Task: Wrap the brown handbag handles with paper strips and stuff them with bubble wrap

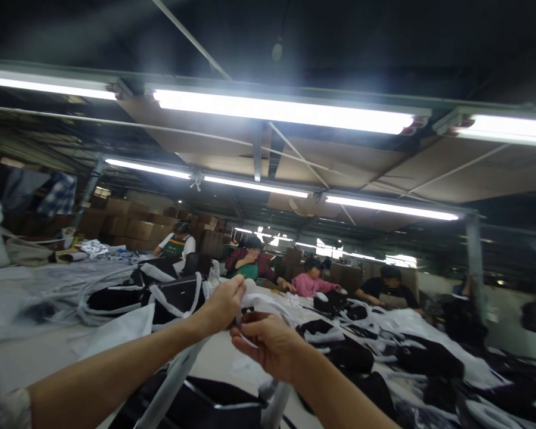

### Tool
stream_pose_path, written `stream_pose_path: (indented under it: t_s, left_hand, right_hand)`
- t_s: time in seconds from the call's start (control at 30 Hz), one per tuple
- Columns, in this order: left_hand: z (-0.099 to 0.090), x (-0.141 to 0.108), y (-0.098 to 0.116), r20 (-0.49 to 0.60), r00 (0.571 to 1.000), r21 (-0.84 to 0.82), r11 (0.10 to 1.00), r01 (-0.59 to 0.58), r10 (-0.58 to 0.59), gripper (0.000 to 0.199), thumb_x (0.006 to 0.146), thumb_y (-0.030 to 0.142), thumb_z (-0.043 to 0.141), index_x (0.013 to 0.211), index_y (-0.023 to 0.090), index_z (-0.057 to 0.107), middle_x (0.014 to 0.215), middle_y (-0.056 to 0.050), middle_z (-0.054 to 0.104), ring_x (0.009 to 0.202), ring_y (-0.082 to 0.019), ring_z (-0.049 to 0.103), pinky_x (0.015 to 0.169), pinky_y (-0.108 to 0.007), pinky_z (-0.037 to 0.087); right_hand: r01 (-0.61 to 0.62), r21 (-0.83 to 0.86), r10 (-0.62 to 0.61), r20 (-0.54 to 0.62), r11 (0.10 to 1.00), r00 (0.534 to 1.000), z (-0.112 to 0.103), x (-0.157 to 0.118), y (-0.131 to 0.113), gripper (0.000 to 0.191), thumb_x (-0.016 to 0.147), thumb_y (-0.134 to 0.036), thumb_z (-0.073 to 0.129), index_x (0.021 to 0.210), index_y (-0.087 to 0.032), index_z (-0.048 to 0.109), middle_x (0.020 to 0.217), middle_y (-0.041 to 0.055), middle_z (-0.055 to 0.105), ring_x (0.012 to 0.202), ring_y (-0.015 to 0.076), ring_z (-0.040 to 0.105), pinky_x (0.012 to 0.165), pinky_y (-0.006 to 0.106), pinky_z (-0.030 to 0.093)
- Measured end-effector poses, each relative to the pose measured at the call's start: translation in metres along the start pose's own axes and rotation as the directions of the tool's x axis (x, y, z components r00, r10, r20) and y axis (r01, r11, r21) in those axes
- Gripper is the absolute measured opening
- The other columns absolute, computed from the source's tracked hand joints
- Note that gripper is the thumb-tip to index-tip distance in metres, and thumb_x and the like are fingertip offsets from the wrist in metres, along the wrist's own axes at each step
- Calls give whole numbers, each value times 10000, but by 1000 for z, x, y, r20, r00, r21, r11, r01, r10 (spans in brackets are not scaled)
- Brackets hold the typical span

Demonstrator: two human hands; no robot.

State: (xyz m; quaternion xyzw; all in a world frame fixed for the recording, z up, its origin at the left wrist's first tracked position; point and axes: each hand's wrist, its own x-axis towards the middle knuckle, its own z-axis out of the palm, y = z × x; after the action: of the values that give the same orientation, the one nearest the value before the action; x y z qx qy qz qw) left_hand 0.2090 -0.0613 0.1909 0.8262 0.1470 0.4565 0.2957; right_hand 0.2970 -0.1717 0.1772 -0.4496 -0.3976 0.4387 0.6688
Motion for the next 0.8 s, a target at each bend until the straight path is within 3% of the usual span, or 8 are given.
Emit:
stream_pose_path:
  t_s: [0.07,0.2,0.3,0.37,0.43,0.53,0.6,0.8]
  left_hand:
    - [0,9,-4,8,1000,-45,999,-21,21,260,951,211,504,695,199,464,654,42,475,643,-145,488,665,-283,381]
    - [5,21,-8,18,998,-173,984,-51,54,280,955,341,510,721,190,489,630,59,454,566,-120,461,588,-257,398]
    - [3,24,-7,-13,996,-262,962,-84,84,235,891,343,502,707,198,492,625,51,457,585,-122,465,574,-240,388]
    - [-1,24,-5,-58,994,-309,945,-104,91,238,831,362,527,665,195,491,642,37,471,630,-130,471,587,-234,387]
    - [-5,22,-1,-100,992,-351,930,-111,80,257,793,403,549,656,190,508,654,24,498,643,-137,476,585,-235,389]
    - [-8,19,5,-131,989,-398,909,-120,73,282,754,446,591,683,174,561,660,11,541,635,-139,494,577,-236,401]
    - [-9,18,9,-142,987,-412,901,-133,80,271,732,432,618,693,166,585,660,8,562,630,-137,511,581,-234,416]
    - [-6,18,14,-153,984,-418,896,-147,90,236,729,386,582,754,158,635,658,-6,600,558,-143,538,481,-231,434]
  right_hand:
    - [22,-4,-22,-18,1000,1000,4,-13,-8,225,554,-21,806,718,-123,690,687,32,715,677,141,725,668,215,621]
    - [224,74,-227,31,972,973,8,-24,-27,339,480,-14,708,806,-100,743,853,77,766,919,203,738,877,250,574]
    - [268,69,-274,91,961,957,7,-25,-33,447,468,-30,731,908,-101,760,930,111,777,987,220,722,915,276,547]
    - [313,-13,-312,42,950,949,5,-22,-33,430,509,-136,856,928,-116,760,906,106,776,936,219,730,844,283,572]
    - [378,-98,-384,-43,920,922,3,-17,-32,427,542,-330,924,877,-124,760,773,58,750,773,173,721,656,223,577]
    - [445,-152,-461,-102,883,881,3,-7,-32,484,554,-525,901,794,-136,744,614,-19,650,580,85,610,400,124,421]
    - [444,-158,-461,-99,882,882,3,-2,-34,512,545,-566,891,789,-147,728,632,-29,644,585,77,607,392,111,406]
    - [312,-247,-339,-76,917,938,4,2,-38,578,464,-589,910,715,-131,662,620,0,656,512,115,642,469,202,532]
